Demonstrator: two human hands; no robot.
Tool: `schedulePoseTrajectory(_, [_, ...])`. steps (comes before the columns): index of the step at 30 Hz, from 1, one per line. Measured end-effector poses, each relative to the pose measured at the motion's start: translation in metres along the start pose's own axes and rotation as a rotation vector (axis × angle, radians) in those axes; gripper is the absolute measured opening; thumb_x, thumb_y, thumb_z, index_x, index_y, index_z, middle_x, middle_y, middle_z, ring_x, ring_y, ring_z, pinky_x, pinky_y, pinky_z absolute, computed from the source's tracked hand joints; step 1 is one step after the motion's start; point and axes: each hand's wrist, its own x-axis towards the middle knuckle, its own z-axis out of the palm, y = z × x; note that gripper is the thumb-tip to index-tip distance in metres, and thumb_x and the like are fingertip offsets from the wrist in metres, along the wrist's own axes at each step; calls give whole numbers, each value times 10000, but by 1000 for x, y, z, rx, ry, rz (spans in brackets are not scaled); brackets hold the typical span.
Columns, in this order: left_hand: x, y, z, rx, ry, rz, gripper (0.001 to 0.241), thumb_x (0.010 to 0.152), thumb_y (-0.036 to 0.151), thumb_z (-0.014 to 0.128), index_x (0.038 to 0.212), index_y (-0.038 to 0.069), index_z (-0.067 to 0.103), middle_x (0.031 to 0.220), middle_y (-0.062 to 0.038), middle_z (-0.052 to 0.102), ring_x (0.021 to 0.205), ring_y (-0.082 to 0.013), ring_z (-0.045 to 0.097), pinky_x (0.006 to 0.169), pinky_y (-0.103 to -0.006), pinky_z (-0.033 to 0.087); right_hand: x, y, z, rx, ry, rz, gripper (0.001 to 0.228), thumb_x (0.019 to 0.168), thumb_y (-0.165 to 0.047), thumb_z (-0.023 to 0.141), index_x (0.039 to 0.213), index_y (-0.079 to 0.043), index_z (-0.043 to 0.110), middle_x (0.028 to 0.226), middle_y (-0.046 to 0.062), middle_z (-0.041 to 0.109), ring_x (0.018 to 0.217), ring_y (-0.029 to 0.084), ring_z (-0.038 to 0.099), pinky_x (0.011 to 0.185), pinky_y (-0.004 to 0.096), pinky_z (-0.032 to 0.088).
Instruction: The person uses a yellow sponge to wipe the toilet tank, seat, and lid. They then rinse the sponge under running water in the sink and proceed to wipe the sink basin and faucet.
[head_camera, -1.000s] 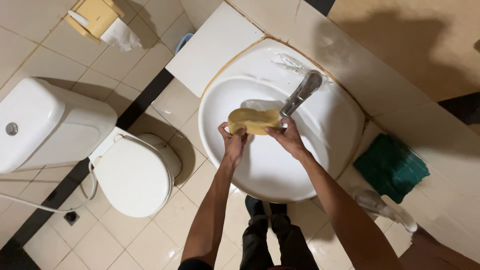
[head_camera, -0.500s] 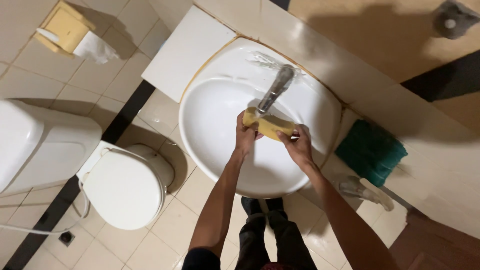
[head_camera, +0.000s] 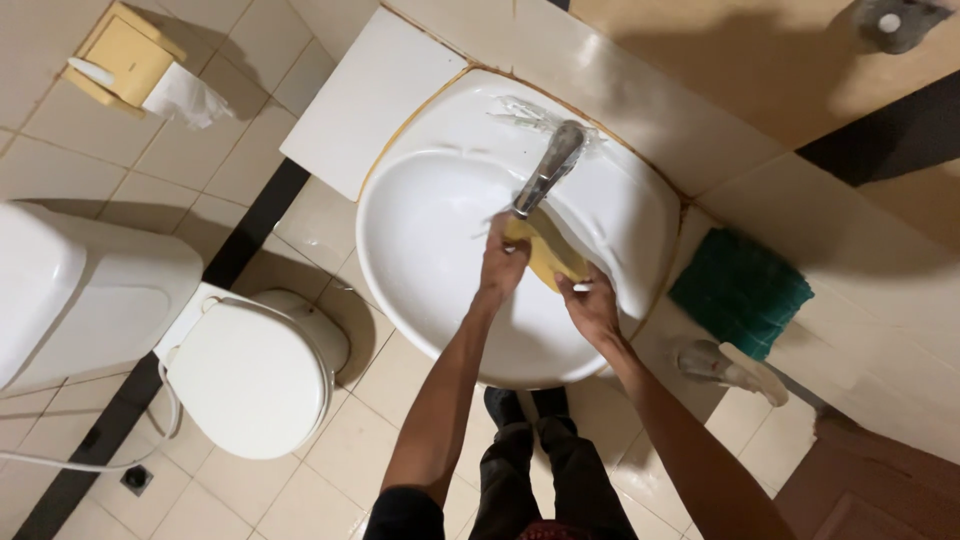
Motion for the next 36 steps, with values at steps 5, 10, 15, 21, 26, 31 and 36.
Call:
schedulePoseTrajectory(5, [9, 4, -22, -274, 69, -189, 480, 934, -27, 538, 1381, 120, 443, 1200, -130, 617, 969, -213, 672, 727, -320, 629, 28, -8, 19, -94, 36, -125, 528, 927, -294, 754, 1346, -14, 594, 1098, 142, 655, 777, 167, 719, 671, 318, 601])
schedulePoseTrajectory(10, [16, 24, -36, -202, 110, -198, 417, 995, 33, 571, 1387, 102, 448, 1187, -161, 627, 979, -217, 702, 772, -307, 681, 53, -12, 27, -89, 36, -85, 574, 949, -315, 782, 1344, 24, 539, 1116, 145, 585, 786, 176, 726, 679, 325, 603])
schedulePoseTrajectory(15, [20, 22, -43, -329, 130, -224, 350, 1025, 50, 541, 1348, 102, 414, 1218, -167, 624, 1006, -243, 710, 786, -332, 674, 58, -36, 28, -82, -72, -54, 525, 963, -322, 743, 1354, 15, 647, 1001, 158, 679, 754, 182, 688, 690, 321, 559])
schedulePoseTrajectory(21, [15, 1, -72, -477, 175, -270, 385, 970, -71, 418, 1290, 130, 344, 1222, -205, 607, 1041, -283, 706, 841, -377, 682, 62, -48, 55, -84, -44, -111, 683, 878, -238, 796, 1407, 51, 474, 1165, 162, 558, 840, 211, 742, 689, 320, 616])
schedulePoseTrajectory(26, [1, 2, -98, -490, 224, -305, 426, 979, -53, 395, 1329, 182, 334, 1163, -162, 600, 916, -218, 678, 801, -361, 651, 56, -64, 72, -47, -190, -138, 650, 871, -257, 801, 1354, 33, 478, 1205, 158, 652, 905, 210, 762, 730, 300, 628])
schedulePoseTrajectory(31, [-13, -15, -115, -509, 244, -295, 477, 1016, -21, 405, 1425, 215, 341, 1035, -121, 592, 771, -154, 547, 655, -331, 499, 48, -61, 83, -134, -244, -10, 667, 876, -273, 839, 1325, 7, 433, 1193, 161, 657, 954, 204, 761, 754, 306, 621])
schedulePoseTrajectory(36, [-18, 0, -102, -502, 237, -359, 511, 999, -26, 417, 1430, 241, 351, 1023, -98, 610, 812, -142, 616, 692, -299, 577, 49, -33, 76, -54, -162, -141, 659, 878, -198, 820, 1372, -18, 422, 1292, 155, 616, 947, 222, 759, 804, 305, 622])
